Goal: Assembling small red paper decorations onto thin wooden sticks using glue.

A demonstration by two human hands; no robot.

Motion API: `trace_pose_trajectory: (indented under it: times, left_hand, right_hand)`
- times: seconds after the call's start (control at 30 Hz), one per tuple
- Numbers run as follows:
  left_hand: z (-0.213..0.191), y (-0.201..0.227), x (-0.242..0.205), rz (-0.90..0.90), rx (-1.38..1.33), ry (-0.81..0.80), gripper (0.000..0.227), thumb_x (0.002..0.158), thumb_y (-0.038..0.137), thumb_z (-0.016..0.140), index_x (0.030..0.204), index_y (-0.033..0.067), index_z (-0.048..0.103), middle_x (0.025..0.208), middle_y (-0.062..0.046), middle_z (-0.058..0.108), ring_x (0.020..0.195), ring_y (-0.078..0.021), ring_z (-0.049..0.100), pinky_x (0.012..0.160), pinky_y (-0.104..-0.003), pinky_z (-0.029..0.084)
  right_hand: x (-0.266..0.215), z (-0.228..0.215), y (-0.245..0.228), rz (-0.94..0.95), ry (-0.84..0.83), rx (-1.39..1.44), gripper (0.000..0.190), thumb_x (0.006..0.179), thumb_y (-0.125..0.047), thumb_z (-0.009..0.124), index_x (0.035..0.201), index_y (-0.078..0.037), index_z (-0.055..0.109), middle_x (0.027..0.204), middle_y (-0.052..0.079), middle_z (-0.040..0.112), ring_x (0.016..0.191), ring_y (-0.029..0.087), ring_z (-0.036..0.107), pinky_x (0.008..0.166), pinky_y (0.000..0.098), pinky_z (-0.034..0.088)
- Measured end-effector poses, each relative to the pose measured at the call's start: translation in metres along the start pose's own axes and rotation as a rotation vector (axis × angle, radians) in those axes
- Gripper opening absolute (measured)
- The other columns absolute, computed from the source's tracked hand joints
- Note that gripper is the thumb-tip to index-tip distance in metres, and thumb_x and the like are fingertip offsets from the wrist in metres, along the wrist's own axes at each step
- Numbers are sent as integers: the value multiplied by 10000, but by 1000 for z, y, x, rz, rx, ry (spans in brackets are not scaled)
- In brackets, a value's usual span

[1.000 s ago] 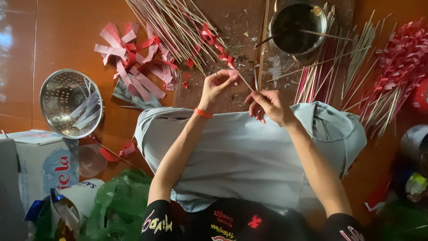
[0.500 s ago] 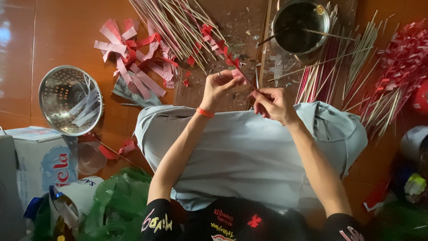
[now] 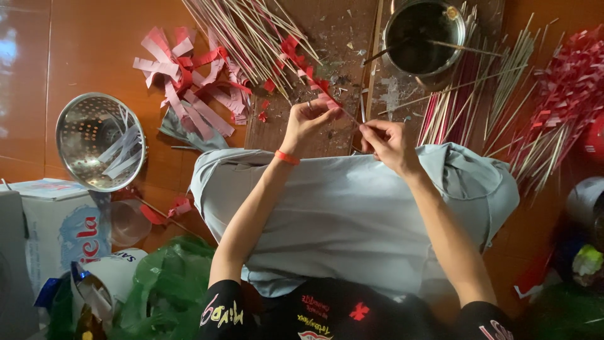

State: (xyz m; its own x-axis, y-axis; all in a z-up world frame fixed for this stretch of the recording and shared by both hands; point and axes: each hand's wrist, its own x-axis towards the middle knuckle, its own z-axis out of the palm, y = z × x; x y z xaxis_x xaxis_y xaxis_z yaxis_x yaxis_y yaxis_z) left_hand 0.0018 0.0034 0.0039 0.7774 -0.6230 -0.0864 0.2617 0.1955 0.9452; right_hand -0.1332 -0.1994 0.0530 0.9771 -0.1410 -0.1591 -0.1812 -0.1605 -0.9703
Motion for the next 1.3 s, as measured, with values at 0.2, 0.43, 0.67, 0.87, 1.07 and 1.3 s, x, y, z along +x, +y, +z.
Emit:
trace_pose_trajectory:
  times: [0.2,0.43,0.67,0.87,1.07,1.3]
  left_hand:
    - [2,8,-3,-3,18,2,195,986,111,736,1119,-31,750,1029,-65,774,954,-106,713,872,-269,583]
    - [1,4,2,-15,4,8,204,983,140,721,1096,-24,762,1007,-63,790,941,-112,742,867,-273,610]
    - [-1,3,-2,-78,29,56,213,1002,161,731,1072,-33,786,967,-87,786,888,-125,729,818,-274,599]
    - [-3,8,1,-131,56,57,215,968,161,732,1042,-35,779,945,-99,799,844,-139,766,789,-282,633]
    - [-3,16,-2,-123,-24,105,210,976,126,726,1044,-69,766,956,-111,786,858,-156,754,799,-293,632]
    - [-9,24,1,-82,-114,149,208,976,95,718,1051,-97,748,975,-114,768,868,-179,750,833,-339,650]
  right_hand:
    - [0,0,4,2,-8,86,183,1038,-182,663,1061,-23,752,720,8,706,490,22,481,420,219,352]
    - [1,-1,0,-95,46,-76,178,1014,-158,715,1097,-8,762,778,29,737,648,55,629,549,233,471]
    - [-2,2,-12,-139,60,-202,184,995,-131,714,1128,-15,762,892,62,773,766,104,711,666,254,561]
    - [2,-3,-13,-198,53,-299,241,995,-205,697,1135,-20,762,965,103,785,768,142,726,643,278,572]
    - [49,-34,12,-366,171,-464,398,1121,-367,531,1026,-40,739,954,105,732,737,164,653,622,310,525]
    - [143,-83,78,-10,422,-772,353,1136,-318,467,878,-88,542,862,109,572,781,238,543,918,491,446]
